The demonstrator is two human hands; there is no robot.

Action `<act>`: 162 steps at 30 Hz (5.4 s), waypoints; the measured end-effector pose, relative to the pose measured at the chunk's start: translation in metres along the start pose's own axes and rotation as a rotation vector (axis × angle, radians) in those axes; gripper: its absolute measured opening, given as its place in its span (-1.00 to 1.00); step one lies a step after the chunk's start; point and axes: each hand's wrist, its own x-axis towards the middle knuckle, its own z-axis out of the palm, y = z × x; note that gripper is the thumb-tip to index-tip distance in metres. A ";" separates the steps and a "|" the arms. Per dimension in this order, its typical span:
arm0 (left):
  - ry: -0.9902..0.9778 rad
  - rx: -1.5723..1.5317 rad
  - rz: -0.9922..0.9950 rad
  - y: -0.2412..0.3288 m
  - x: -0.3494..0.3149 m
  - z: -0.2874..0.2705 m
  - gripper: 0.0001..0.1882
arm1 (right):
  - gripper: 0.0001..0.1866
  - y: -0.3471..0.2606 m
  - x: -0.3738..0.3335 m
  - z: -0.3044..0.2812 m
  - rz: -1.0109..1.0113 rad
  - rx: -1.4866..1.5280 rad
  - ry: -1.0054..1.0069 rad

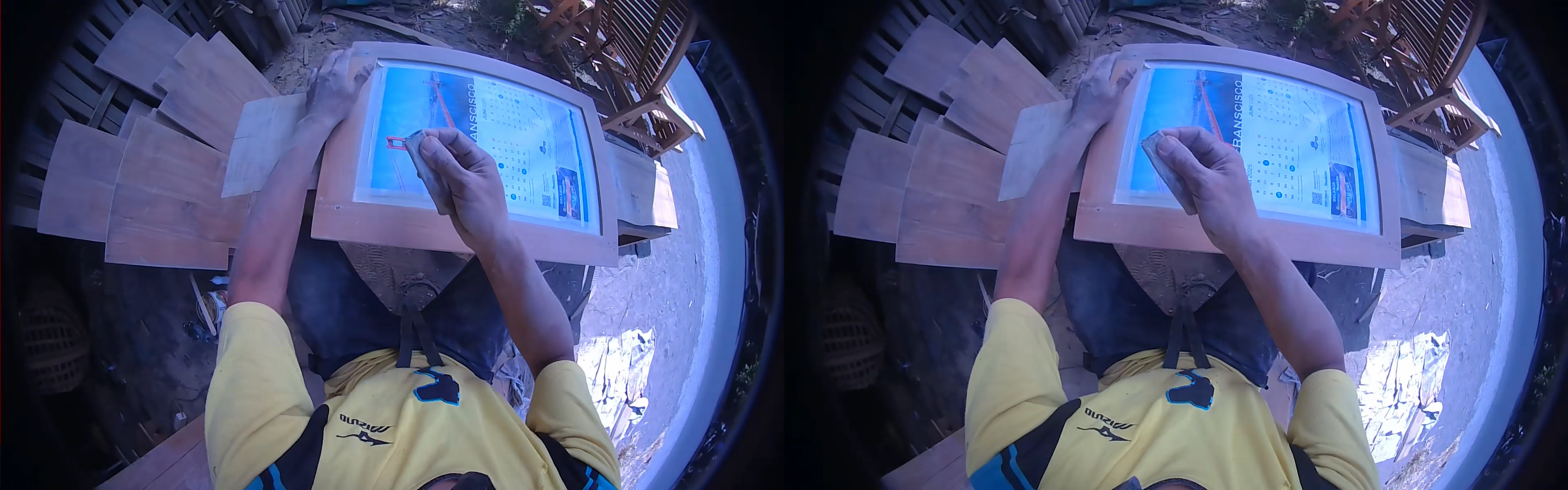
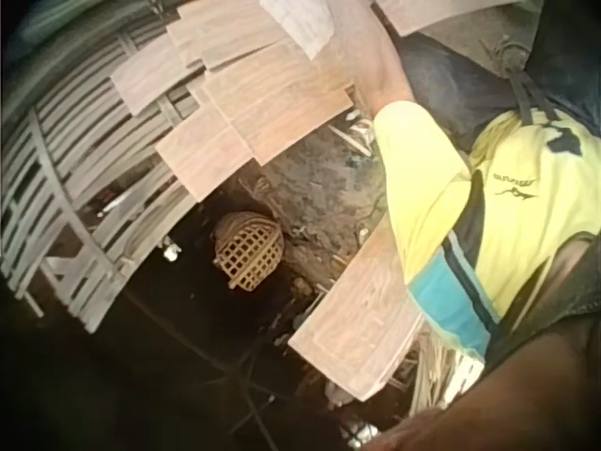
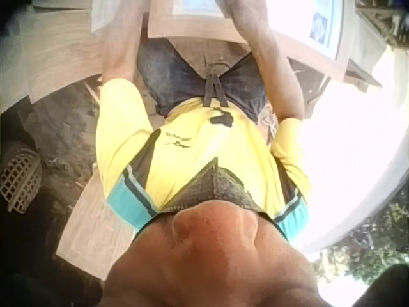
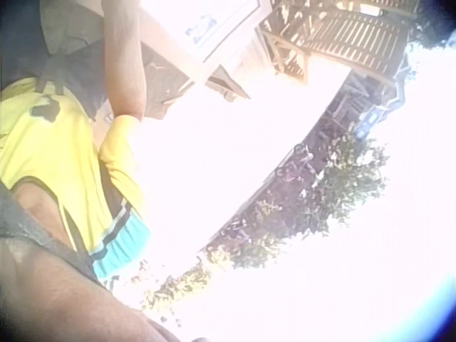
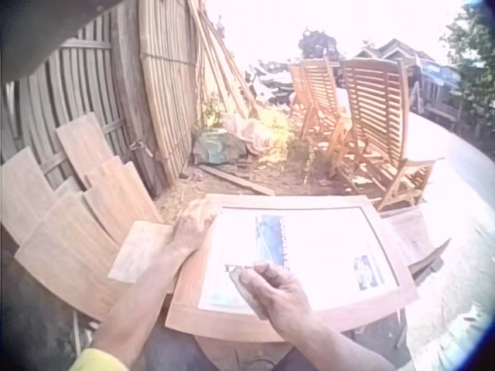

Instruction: The person applies adhesive to the edges of a wooden frame and carefully positions a large calendar within it. They press down along the borders and corners with their fingers and a small wooden block to secure the calendar to the frame.

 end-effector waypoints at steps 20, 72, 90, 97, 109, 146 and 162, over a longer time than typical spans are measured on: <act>-0.420 -0.749 -0.587 0.213 -0.181 -0.190 -0.77 | -0.64 0.045 -0.089 0.000 -0.244 -0.450 0.062; -0.634 -0.024 0.045 0.025 0.005 0.001 -0.48 | -0.31 0.006 -0.071 -0.146 -0.244 -1.621 0.292; -0.597 0.026 0.042 0.007 0.010 -0.004 -0.49 | -0.33 0.010 -0.069 -0.140 -0.266 -1.625 0.240; -0.763 -0.131 -0.087 0.125 -0.140 -0.196 -0.48 | -0.34 0.005 -0.072 -0.139 -0.283 -1.691 0.245; -0.547 0.033 0.013 -0.007 0.001 -0.031 -0.52 | -0.37 0.009 -0.068 -0.134 -0.319 -1.659 0.236; -0.783 -0.176 0.234 0.221 0.059 0.174 -0.46 | -0.30 0.000 -0.077 -0.147 -0.258 -1.630 0.260; -0.900 -0.234 0.332 0.372 0.061 0.253 -0.26 | -0.23 -0.001 -0.070 -0.142 -0.265 -1.564 0.213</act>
